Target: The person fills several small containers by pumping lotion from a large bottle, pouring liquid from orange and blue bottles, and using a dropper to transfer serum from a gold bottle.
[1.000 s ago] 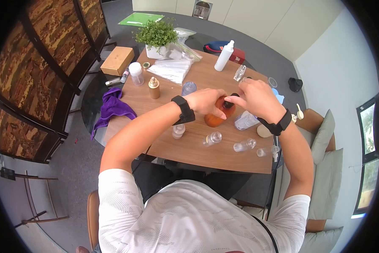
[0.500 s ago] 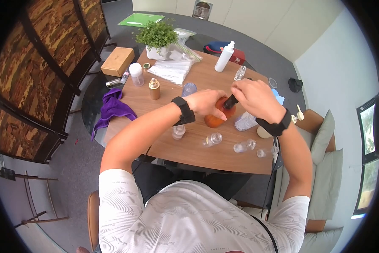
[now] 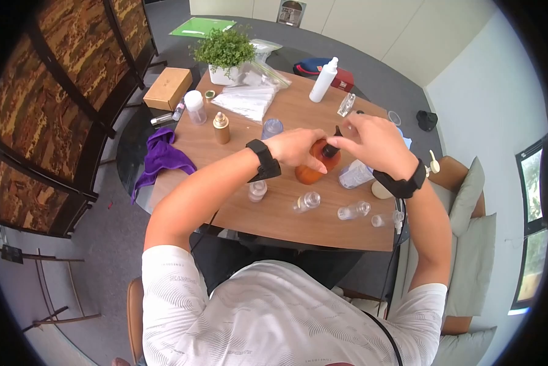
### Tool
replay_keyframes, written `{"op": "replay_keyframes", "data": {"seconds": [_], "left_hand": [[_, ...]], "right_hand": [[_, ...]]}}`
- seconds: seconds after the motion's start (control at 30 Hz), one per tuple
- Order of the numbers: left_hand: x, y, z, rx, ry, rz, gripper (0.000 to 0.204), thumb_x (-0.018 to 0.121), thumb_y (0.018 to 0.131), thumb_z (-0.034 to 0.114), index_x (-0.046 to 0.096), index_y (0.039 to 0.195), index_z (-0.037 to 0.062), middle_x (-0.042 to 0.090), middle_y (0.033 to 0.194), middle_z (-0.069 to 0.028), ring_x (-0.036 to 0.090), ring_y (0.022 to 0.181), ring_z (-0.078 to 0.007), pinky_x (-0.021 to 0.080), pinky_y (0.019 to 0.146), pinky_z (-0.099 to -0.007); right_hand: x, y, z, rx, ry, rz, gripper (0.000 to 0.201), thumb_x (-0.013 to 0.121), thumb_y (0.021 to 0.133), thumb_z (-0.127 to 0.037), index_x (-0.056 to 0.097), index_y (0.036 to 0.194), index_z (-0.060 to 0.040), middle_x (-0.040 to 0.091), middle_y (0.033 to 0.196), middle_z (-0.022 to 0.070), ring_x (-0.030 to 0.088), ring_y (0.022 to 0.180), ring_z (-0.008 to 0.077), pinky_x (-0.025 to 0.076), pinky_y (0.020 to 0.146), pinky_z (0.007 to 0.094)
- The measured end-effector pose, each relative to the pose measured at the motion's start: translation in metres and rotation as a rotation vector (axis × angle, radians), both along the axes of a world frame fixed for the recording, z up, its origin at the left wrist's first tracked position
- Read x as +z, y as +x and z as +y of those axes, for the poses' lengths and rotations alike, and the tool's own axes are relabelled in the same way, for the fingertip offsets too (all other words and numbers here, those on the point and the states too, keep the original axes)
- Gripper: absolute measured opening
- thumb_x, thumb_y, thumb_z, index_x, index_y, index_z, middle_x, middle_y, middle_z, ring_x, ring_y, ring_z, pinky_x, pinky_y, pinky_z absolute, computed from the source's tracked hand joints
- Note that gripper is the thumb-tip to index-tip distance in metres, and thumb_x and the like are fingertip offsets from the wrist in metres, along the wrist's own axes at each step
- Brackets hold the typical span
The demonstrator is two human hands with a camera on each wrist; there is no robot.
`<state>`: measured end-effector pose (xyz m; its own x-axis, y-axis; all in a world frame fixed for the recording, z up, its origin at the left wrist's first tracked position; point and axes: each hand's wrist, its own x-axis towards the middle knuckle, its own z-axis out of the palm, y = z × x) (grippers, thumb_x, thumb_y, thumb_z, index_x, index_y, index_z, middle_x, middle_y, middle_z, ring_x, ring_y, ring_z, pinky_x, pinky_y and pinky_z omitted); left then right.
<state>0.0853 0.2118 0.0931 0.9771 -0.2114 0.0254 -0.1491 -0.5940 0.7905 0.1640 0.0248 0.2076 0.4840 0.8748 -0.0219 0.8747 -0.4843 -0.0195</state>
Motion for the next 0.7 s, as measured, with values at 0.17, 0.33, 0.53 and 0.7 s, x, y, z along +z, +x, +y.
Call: {"op": "replay_keyframes", "data": {"seconds": [0.17, 0.33, 0.53, 0.7], "left_hand": [[-0.010, 0.001, 0.001, -0.003, -0.050, -0.062, 0.072, 0.093, 0.077, 0.036, 0.061, 0.132, 0.0023, 0.073, 0.122, -0.0183, 0.068, 0.116, -0.0366, 0.053, 0.100, -0.0430], [-0.006, 0.001, 0.001, 0.017, 0.000, -0.030, 0.071, 0.093, 0.078, 0.036, 0.062, 0.131, 0.0016, 0.073, 0.121, -0.0187, 0.068, 0.116, -0.0369, 0.053, 0.099, -0.0431], [-0.005, 0.001, 0.001, 0.002, -0.023, -0.025, 0.071, 0.093, 0.077, 0.039, 0.062, 0.129, 0.0013, 0.073, 0.120, -0.0183, 0.069, 0.114, -0.0368, 0.053, 0.097, -0.0431], [-0.008, 0.003, 0.000, 0.016, 0.030, -0.021, 0.072, 0.093, 0.077, 0.040, 0.062, 0.129, 0.0012, 0.073, 0.119, -0.0182, 0.069, 0.114, -0.0368, 0.053, 0.098, -0.0432]], "right_hand": [[-0.009, 0.013, -0.006, 0.284, 0.172, 0.118, 0.036, 0.077, 0.089, -0.031, 0.073, 0.110, -0.0016, 0.072, 0.108, 0.0173, 0.068, 0.099, 0.0379, 0.054, 0.086, 0.0461], [-0.017, 0.018, 0.003, 0.179, 0.025, 0.026, 0.031, 0.078, 0.090, -0.030, 0.072, 0.097, -0.0003, 0.072, 0.092, 0.0174, 0.068, 0.089, 0.0378, 0.053, 0.076, 0.0473], [-0.014, 0.013, 0.003, 0.102, 0.132, -0.060, 0.040, 0.078, 0.087, -0.039, 0.075, 0.088, 0.0008, 0.072, 0.082, 0.0199, 0.071, 0.079, 0.0402, 0.056, 0.073, 0.0479], [-0.024, 0.014, -0.005, 0.228, 0.141, -0.075, 0.043, 0.072, 0.093, -0.044, 0.073, 0.084, -0.0014, 0.071, 0.078, 0.0180, 0.069, 0.079, 0.0398, 0.055, 0.071, 0.0481]]}}
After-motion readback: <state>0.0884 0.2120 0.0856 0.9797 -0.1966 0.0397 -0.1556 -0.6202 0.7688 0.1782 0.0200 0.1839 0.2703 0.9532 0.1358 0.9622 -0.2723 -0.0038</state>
